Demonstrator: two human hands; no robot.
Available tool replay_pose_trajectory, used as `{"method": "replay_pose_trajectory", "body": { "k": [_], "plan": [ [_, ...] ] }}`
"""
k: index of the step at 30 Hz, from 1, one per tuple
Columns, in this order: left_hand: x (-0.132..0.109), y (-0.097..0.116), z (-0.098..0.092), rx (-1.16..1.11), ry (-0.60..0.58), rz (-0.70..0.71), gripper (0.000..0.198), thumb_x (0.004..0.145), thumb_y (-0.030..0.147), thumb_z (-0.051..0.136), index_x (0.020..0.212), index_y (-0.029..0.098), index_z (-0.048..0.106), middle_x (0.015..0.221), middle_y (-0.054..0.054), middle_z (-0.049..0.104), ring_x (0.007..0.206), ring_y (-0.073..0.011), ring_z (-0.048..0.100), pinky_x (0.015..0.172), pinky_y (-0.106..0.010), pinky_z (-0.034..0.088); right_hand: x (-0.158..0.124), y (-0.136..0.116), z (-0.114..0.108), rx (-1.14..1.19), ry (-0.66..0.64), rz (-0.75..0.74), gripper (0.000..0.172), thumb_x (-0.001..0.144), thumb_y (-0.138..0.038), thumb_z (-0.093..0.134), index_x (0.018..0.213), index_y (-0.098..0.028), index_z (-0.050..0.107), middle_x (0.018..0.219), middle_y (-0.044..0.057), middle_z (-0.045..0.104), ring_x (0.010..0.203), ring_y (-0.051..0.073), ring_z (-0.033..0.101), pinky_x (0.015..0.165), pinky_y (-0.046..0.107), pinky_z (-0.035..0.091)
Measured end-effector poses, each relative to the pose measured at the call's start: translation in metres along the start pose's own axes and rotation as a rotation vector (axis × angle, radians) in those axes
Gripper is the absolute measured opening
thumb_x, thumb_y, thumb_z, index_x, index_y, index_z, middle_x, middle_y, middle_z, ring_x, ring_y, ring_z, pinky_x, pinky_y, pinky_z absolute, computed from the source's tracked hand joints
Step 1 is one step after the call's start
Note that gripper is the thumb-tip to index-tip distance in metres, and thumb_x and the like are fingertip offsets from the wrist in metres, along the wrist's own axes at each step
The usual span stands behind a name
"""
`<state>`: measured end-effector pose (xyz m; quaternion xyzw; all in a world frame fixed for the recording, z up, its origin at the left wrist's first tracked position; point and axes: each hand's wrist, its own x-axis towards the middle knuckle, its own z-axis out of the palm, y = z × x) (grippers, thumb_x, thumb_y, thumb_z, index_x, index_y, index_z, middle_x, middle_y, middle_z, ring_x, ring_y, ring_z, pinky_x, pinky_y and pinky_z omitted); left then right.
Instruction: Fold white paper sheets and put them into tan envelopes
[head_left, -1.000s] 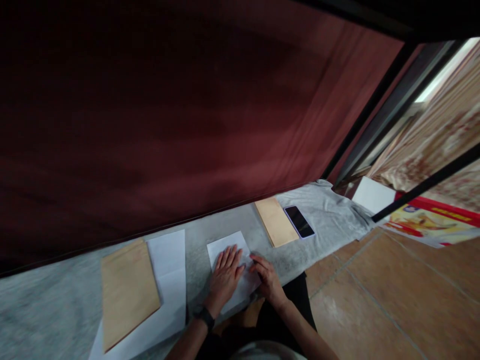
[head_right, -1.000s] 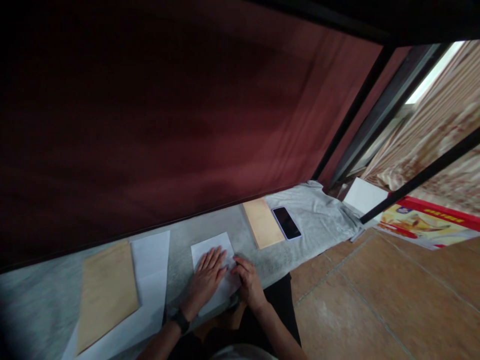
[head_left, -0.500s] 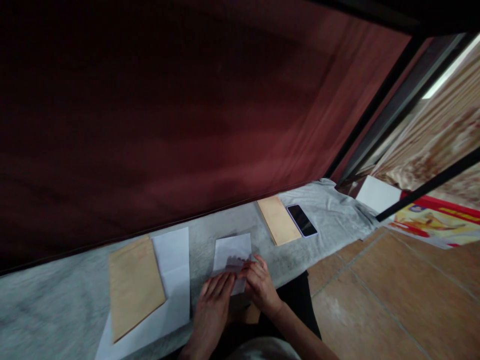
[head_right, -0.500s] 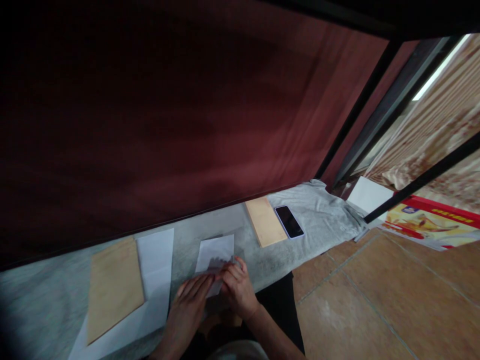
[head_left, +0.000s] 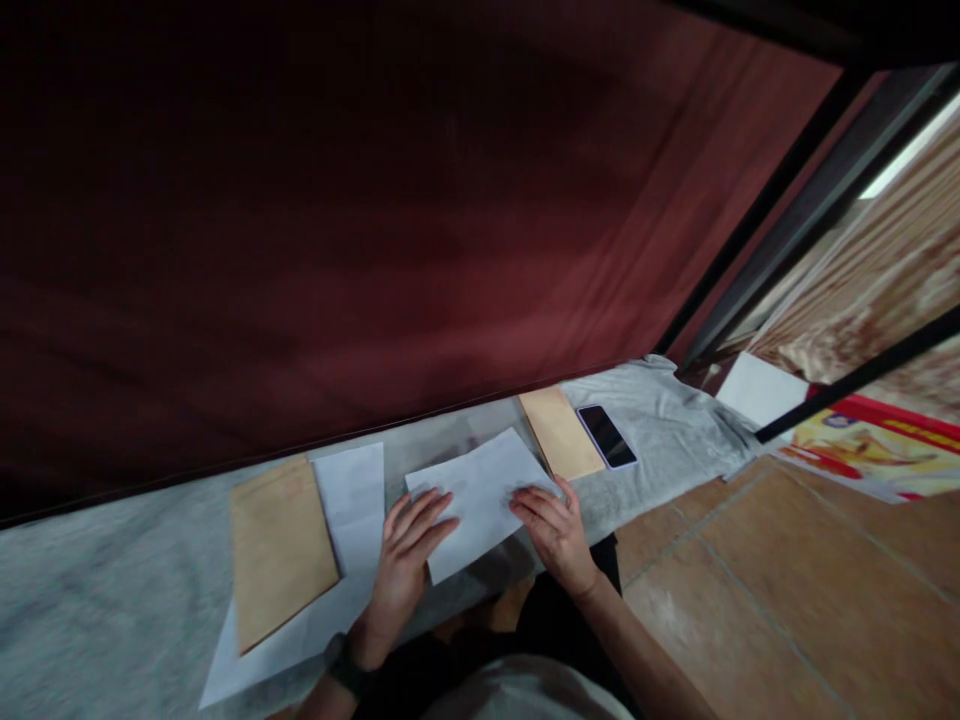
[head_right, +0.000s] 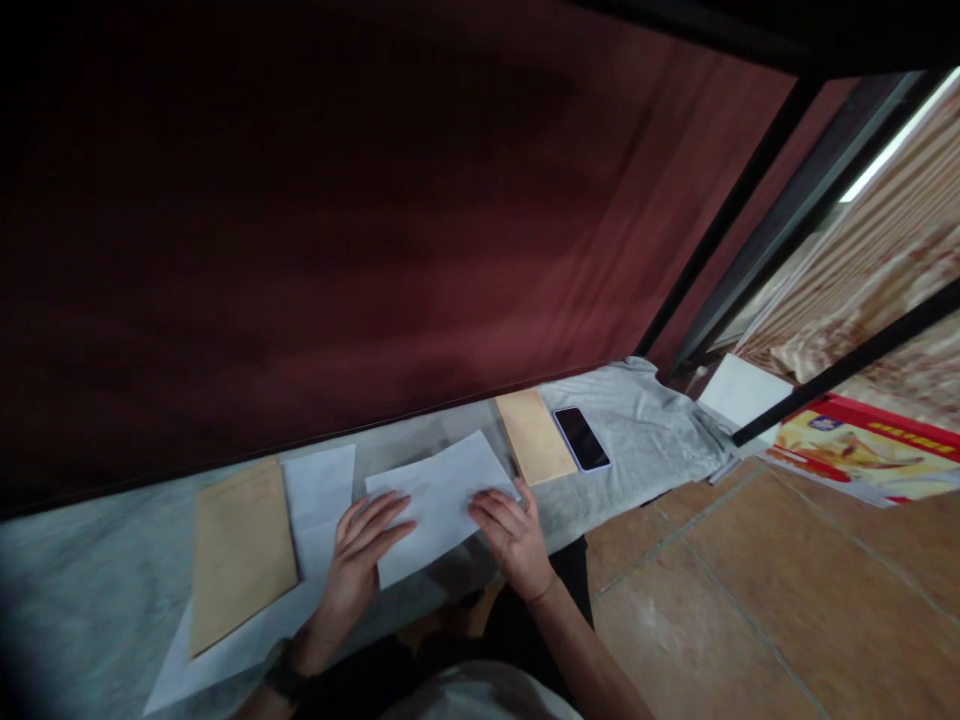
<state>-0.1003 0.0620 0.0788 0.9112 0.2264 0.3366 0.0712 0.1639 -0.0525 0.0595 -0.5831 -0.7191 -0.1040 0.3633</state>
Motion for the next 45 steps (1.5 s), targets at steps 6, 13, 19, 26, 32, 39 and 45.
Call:
{"method": "replay_pose_trajectory", "body": {
  "k": [6, 13, 19, 26, 32, 39, 45],
  "plan": [
    [-0.043, -0.023, 0.048, -0.1, -0.022, -0.403, 0.051, 0.084, 0.001, 0.037, 0.11, 0.026, 0.073, 0.144, -0.003, 0.058, 0.137, -0.0212, 0.049, 0.109, -0.048, 0.049, -0.033, -0.009, 0.028, 0.038, -0.242, 0.071, 0.034, 0.101, -0.016, 0.048, 0.129, -0.032, 0.061, 0.128, -0.001, 0.068, 0.121, 0.018, 0.059, 0.126, 0.05, 0.009],
    [-0.069, -0.002, 0.045, -0.078, -0.043, -0.554, 0.06, 0.085, 0.002, 0.035, 0.134, 0.027, 0.06, 0.152, -0.003, 0.049, 0.139, -0.0196, 0.048, 0.115, -0.044, 0.043, -0.051, -0.022, 0.036, 0.135, -0.339, 0.134, 0.047, 0.091, -0.009, 0.05, 0.134, -0.026, 0.059, 0.134, 0.008, 0.064, 0.122, 0.024, 0.059, 0.118, 0.056, 0.029],
    [-0.045, 0.042, 0.078, 0.147, -0.24, -0.375, 0.059, 0.094, 0.014, 0.038, 0.154, 0.016, 0.034, 0.162, -0.013, 0.033, 0.152, -0.0276, 0.023, 0.12, -0.053, 0.033, -0.034, -0.03, 0.059, 0.189, -0.247, 0.26, 0.045, 0.1, -0.019, 0.04, 0.143, -0.02, 0.051, 0.143, 0.01, 0.058, 0.134, 0.022, 0.051, 0.112, 0.047, 0.042],
    [-0.034, 0.035, 0.105, 0.298, -0.302, -0.375, 0.062, 0.095, 0.011, 0.031, 0.156, 0.01, 0.027, 0.159, -0.016, 0.036, 0.15, -0.0261, 0.026, 0.121, -0.051, 0.029, -0.005, -0.032, 0.101, 0.009, -0.296, 0.233, 0.049, 0.104, -0.034, 0.042, 0.151, -0.02, 0.042, 0.152, 0.011, 0.048, 0.144, 0.025, 0.04, 0.119, 0.05, 0.031],
    [-0.036, 0.027, 0.093, 0.297, -0.253, -0.487, 0.059, 0.098, 0.026, 0.035, 0.154, 0.008, 0.032, 0.159, -0.018, 0.035, 0.15, -0.0291, 0.028, 0.12, -0.051, 0.029, -0.012, -0.007, 0.098, -0.094, -0.273, 0.258, 0.057, 0.103, -0.035, 0.043, 0.156, -0.02, 0.032, 0.158, 0.012, 0.038, 0.146, 0.029, 0.036, 0.12, 0.051, 0.029],
    [-0.036, 0.025, 0.09, 0.338, -0.211, -0.566, 0.058, 0.096, 0.024, 0.036, 0.152, 0.006, 0.036, 0.156, -0.02, 0.041, 0.149, -0.0311, 0.03, 0.121, -0.057, 0.023, -0.018, 0.012, 0.092, -0.164, -0.24, 0.295, 0.059, 0.105, -0.035, 0.038, 0.159, -0.017, 0.021, 0.158, 0.014, 0.038, 0.145, 0.03, 0.038, 0.118, 0.051, 0.029],
    [-0.001, 0.026, 0.104, 0.283, -0.303, -0.44, 0.057, 0.097, 0.024, 0.036, 0.151, 0.008, 0.038, 0.158, -0.015, 0.039, 0.15, -0.0276, 0.029, 0.122, -0.051, 0.024, -0.016, 0.009, 0.091, -0.159, -0.248, 0.3, 0.06, 0.104, -0.036, 0.039, 0.159, -0.017, 0.024, 0.158, 0.014, 0.037, 0.145, 0.031, 0.037, 0.118, 0.052, 0.028]
  ]
}}
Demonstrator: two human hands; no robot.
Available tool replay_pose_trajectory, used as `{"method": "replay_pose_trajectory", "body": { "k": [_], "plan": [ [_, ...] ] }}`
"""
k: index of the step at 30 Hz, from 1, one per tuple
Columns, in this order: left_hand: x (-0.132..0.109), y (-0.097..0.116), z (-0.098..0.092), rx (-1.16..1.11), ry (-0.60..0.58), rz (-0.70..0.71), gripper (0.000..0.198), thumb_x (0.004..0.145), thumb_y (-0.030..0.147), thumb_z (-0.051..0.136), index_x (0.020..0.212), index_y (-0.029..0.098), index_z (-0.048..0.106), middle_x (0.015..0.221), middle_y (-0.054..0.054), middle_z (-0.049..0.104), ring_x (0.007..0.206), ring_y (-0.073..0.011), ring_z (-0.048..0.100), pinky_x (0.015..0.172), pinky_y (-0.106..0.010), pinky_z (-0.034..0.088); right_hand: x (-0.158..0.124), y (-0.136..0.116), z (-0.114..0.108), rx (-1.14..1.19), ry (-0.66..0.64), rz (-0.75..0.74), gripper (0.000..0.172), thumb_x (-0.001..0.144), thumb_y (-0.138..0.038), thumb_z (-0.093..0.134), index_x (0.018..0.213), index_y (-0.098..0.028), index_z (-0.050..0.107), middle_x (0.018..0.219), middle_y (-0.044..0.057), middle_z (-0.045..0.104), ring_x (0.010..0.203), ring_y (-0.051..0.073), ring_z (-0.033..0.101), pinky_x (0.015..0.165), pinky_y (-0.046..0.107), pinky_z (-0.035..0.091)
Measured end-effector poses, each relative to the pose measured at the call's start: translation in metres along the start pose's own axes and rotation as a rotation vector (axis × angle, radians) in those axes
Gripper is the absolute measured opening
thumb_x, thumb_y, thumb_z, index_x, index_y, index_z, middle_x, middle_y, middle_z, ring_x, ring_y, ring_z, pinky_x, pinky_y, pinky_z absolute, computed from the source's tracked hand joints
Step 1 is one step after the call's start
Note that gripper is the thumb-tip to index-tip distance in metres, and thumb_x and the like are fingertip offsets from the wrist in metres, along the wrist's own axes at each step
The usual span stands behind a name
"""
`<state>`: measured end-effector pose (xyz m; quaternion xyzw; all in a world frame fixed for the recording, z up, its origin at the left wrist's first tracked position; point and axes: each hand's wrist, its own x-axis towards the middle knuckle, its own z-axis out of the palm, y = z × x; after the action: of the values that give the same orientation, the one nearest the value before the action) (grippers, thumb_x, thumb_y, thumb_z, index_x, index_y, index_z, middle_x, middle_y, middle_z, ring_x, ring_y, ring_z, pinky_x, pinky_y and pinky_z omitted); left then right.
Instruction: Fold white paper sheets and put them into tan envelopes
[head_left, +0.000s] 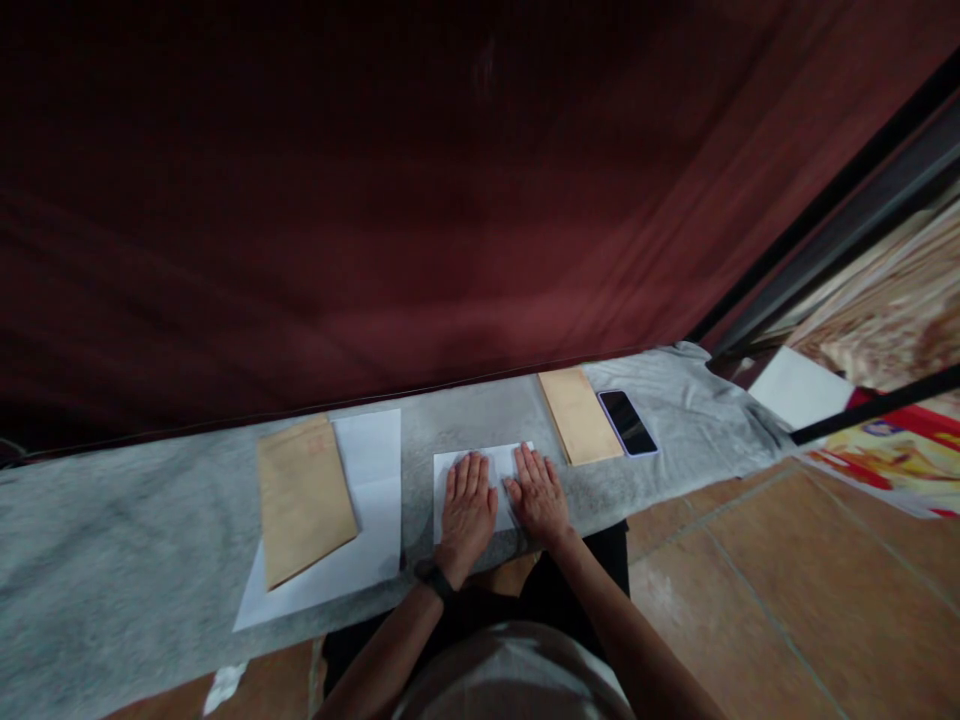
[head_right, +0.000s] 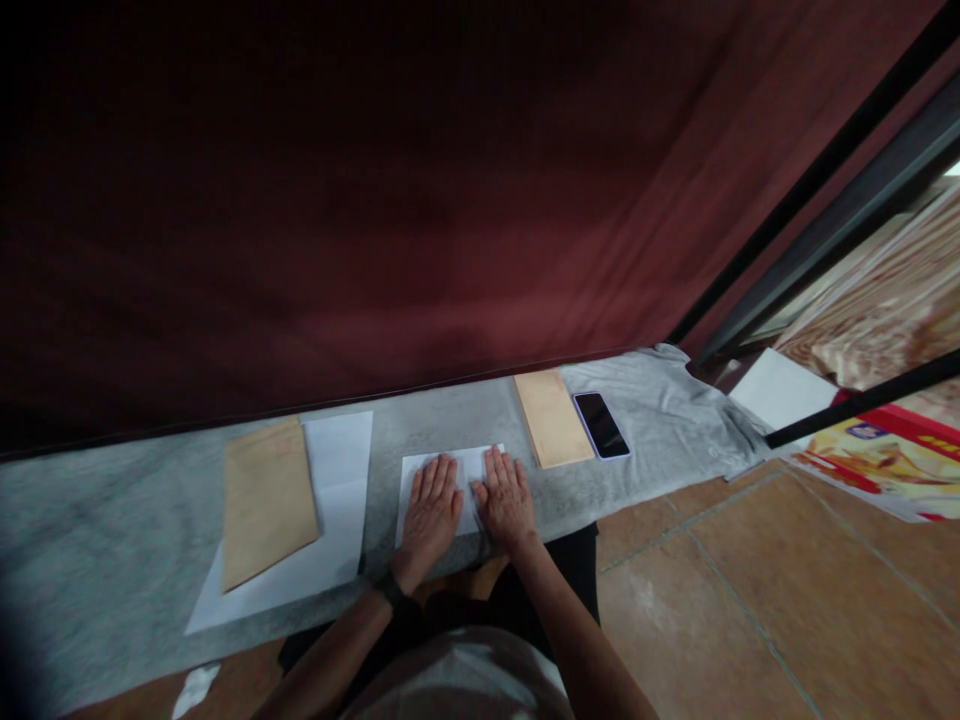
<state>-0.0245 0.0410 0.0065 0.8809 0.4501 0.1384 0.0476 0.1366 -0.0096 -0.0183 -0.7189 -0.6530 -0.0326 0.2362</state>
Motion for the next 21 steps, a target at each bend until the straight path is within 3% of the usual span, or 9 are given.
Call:
{"method": "replay_pose_trajectory", "body": {
  "k": [5, 13, 17, 21],
  "plan": [
    [0.006, -0.012, 0.006, 0.002, 0.033, -0.056, 0.058, 0.098, 0.032, 0.037, 0.151, 0.008, 0.038, 0.157, -0.018, 0.04, 0.149, -0.0285, 0.029, 0.121, -0.051, 0.025, 0.0, 0.001, 0.001, -0.011, -0.001, 0.006, 0.059, 0.104, -0.036, 0.039, 0.158, -0.016, 0.026, 0.158, 0.015, 0.038, 0.144, 0.031, 0.038, 0.118, 0.052, 0.028],
    [-0.024, -0.034, 0.0, -0.036, 0.186, -0.236, 0.061, 0.097, 0.034, 0.038, 0.151, 0.004, 0.035, 0.153, -0.024, 0.043, 0.143, -0.0351, 0.04, 0.114, -0.053, 0.036, 0.0, 0.002, 0.004, 0.01, 0.023, 0.001, 0.06, 0.104, -0.037, 0.04, 0.159, -0.018, 0.024, 0.158, 0.014, 0.038, 0.143, 0.032, 0.04, 0.118, 0.053, 0.028],
    [-0.035, -0.037, -0.005, -0.131, 0.178, -0.283, 0.058, 0.094, 0.025, 0.042, 0.148, 0.004, 0.038, 0.141, -0.024, 0.056, 0.129, -0.0335, 0.054, 0.106, -0.051, 0.045, 0.0, 0.001, 0.003, 0.0, 0.005, 0.015, 0.06, 0.103, -0.037, 0.04, 0.158, -0.017, 0.026, 0.157, 0.014, 0.038, 0.143, 0.032, 0.04, 0.119, 0.053, 0.026],
    [-0.031, -0.046, -0.005, -0.314, 0.154, -0.378, 0.06, 0.089, 0.026, 0.052, 0.146, 0.009, 0.041, 0.121, -0.018, 0.067, 0.103, -0.0281, 0.067, 0.092, -0.046, 0.054, 0.0, 0.002, 0.004, -0.009, 0.014, 0.002, 0.059, 0.104, -0.038, 0.039, 0.158, -0.016, 0.027, 0.157, 0.015, 0.038, 0.144, 0.032, 0.039, 0.118, 0.054, 0.027]
  ]
}}
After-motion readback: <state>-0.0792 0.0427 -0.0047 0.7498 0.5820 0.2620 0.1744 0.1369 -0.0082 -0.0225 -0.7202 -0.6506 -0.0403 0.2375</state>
